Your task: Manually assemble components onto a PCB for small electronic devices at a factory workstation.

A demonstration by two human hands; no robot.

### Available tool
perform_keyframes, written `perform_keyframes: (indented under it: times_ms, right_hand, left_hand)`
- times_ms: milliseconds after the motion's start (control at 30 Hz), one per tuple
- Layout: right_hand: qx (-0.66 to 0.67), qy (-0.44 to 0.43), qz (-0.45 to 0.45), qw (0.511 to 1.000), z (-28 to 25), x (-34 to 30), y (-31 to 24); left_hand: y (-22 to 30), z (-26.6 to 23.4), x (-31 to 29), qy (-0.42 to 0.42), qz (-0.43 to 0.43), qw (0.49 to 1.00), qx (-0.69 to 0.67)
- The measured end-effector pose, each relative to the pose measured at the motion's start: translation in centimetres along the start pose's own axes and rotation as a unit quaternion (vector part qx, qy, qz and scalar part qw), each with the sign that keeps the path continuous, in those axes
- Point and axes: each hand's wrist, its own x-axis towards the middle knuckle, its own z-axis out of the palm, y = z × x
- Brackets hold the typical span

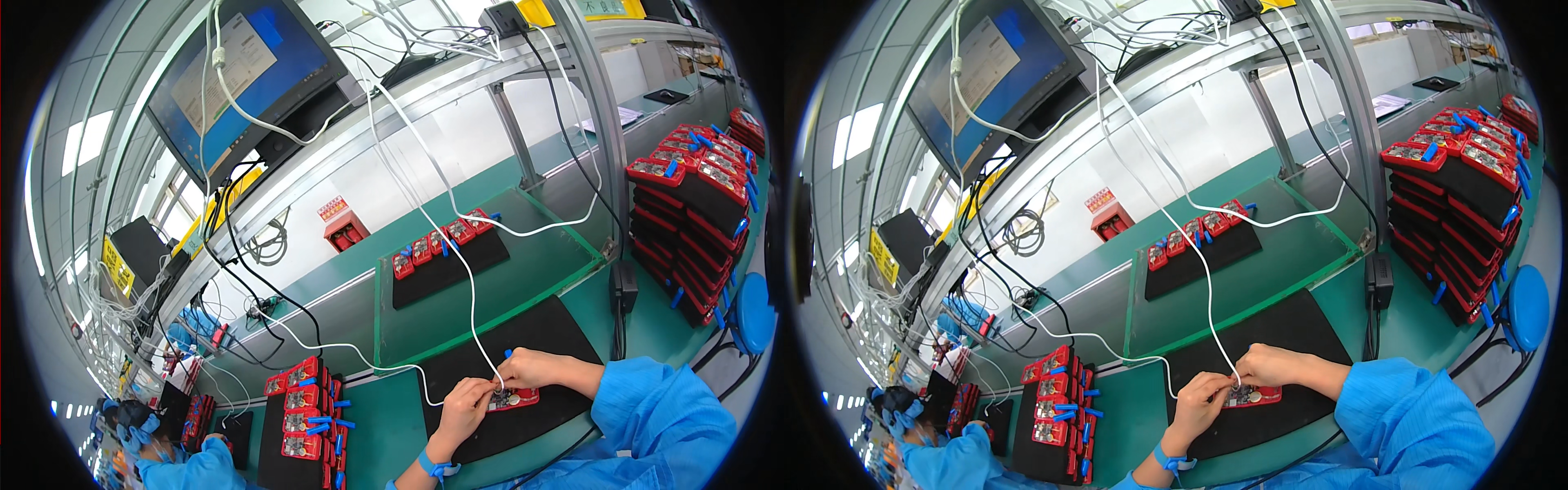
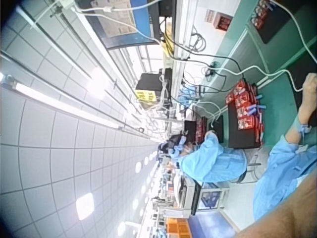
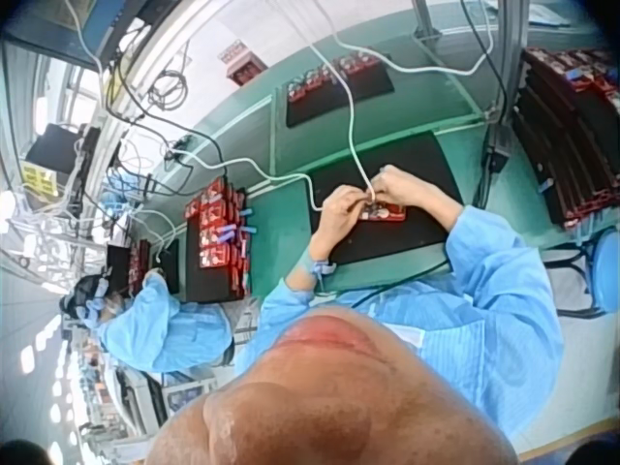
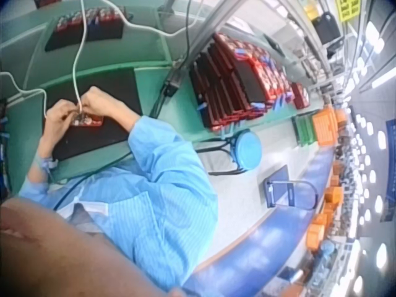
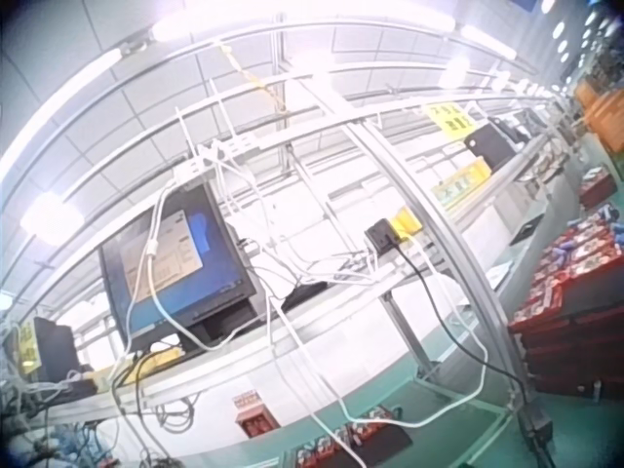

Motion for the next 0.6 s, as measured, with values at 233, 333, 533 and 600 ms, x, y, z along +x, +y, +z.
perform_keyframes:
  times_ms: [233,333,533,600]
  right_hand:
    - [-0.004,-0.005,-0.004,1.000,-0.22,0.05,-0.26]
    - [-0.002,-0.011,0.003,1.000,-0.06,0.09,-0.06]
    - [0.013,-0.012,-0.013,1.000,-0.18,0.01,-0.09]
    - [0.007,-0.013,-0.019,1.000,-0.33,-0.03,-0.19]
  left_hand:
    - [-0.18,0.16,-0.12,0.003,-0.003,1.000,0.000]
    - [-0.25,0.16,-0.18,0.001,-0.006,1.000,0.001]
    - [-0.08,0.15,-0.21,-0.003,-0.009,1.000,0.006]
    - [0.26,0.08,-0.13,-0.006,-0.011,1.000,-0.006]
